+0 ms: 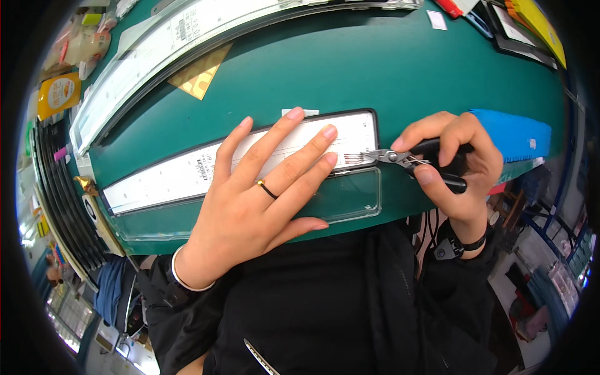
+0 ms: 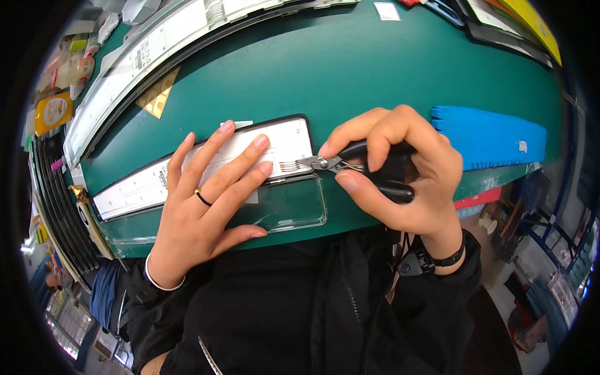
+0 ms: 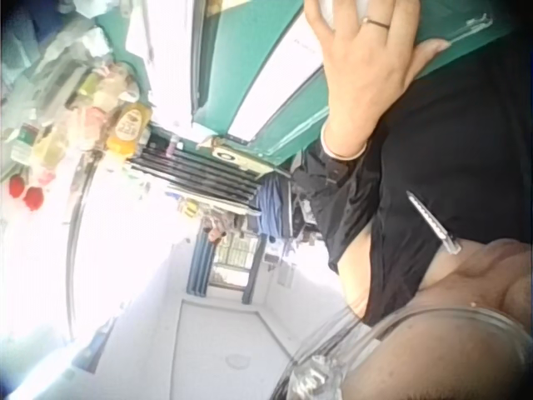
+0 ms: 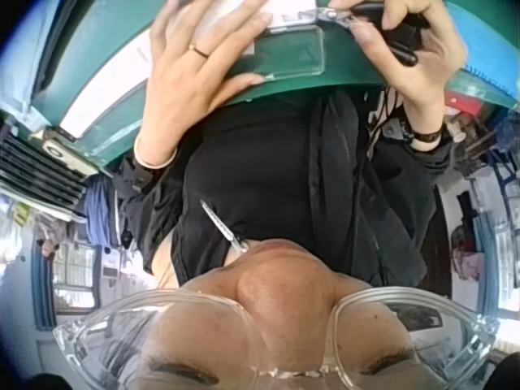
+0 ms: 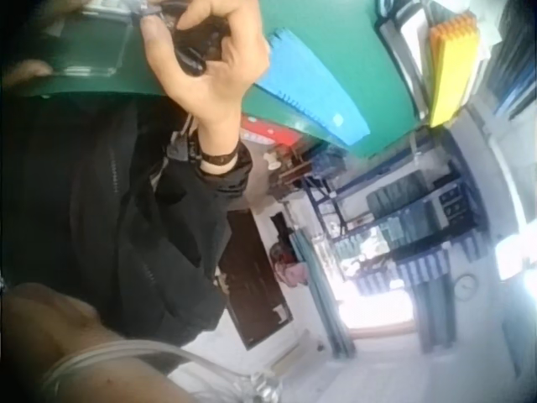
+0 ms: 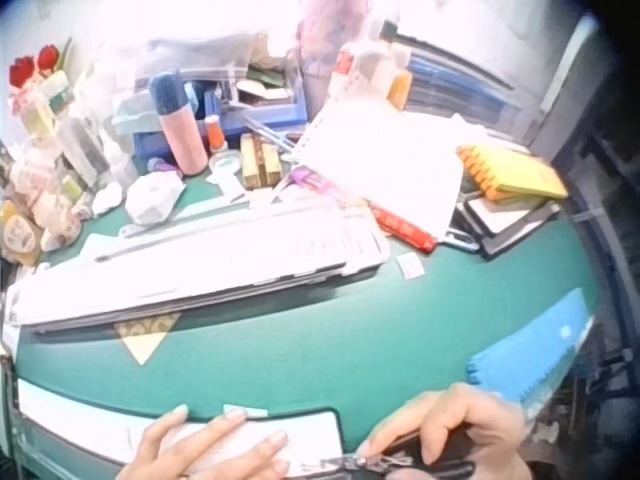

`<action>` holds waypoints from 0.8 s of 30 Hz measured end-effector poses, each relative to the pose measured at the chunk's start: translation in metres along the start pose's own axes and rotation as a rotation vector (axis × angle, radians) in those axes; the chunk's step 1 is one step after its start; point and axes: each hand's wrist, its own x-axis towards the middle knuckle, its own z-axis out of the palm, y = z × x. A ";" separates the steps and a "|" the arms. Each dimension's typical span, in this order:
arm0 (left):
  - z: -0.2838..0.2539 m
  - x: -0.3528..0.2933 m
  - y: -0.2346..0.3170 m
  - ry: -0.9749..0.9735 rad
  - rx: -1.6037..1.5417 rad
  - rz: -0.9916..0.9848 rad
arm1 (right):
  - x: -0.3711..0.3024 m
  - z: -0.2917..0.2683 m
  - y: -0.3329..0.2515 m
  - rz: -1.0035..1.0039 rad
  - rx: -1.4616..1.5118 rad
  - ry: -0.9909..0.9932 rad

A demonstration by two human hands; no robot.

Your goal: Assembling electronic or mechanical components on a workbench using hand tools.

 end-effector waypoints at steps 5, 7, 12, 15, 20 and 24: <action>-0.002 -0.003 0.001 -0.035 0.054 0.008 | 0.001 0.007 0.010 -0.083 -0.026 0.018; -0.003 -0.007 0.002 -0.054 0.094 -0.036 | 0.000 0.009 0.009 -0.010 -0.029 -0.006; -0.004 -0.008 0.005 -0.007 0.124 -0.010 | -0.002 0.008 0.002 -0.107 0.063 0.003; -0.001 -0.009 0.007 0.006 0.140 0.001 | -0.020 -0.003 0.002 -0.201 0.228 0.100; -0.006 -0.036 0.001 0.262 0.098 -0.086 | -0.063 -0.033 -0.032 -0.248 0.331 0.360; -0.008 -0.061 -0.013 0.308 0.082 -0.210 | -0.095 -0.075 -0.066 -0.178 -0.304 0.693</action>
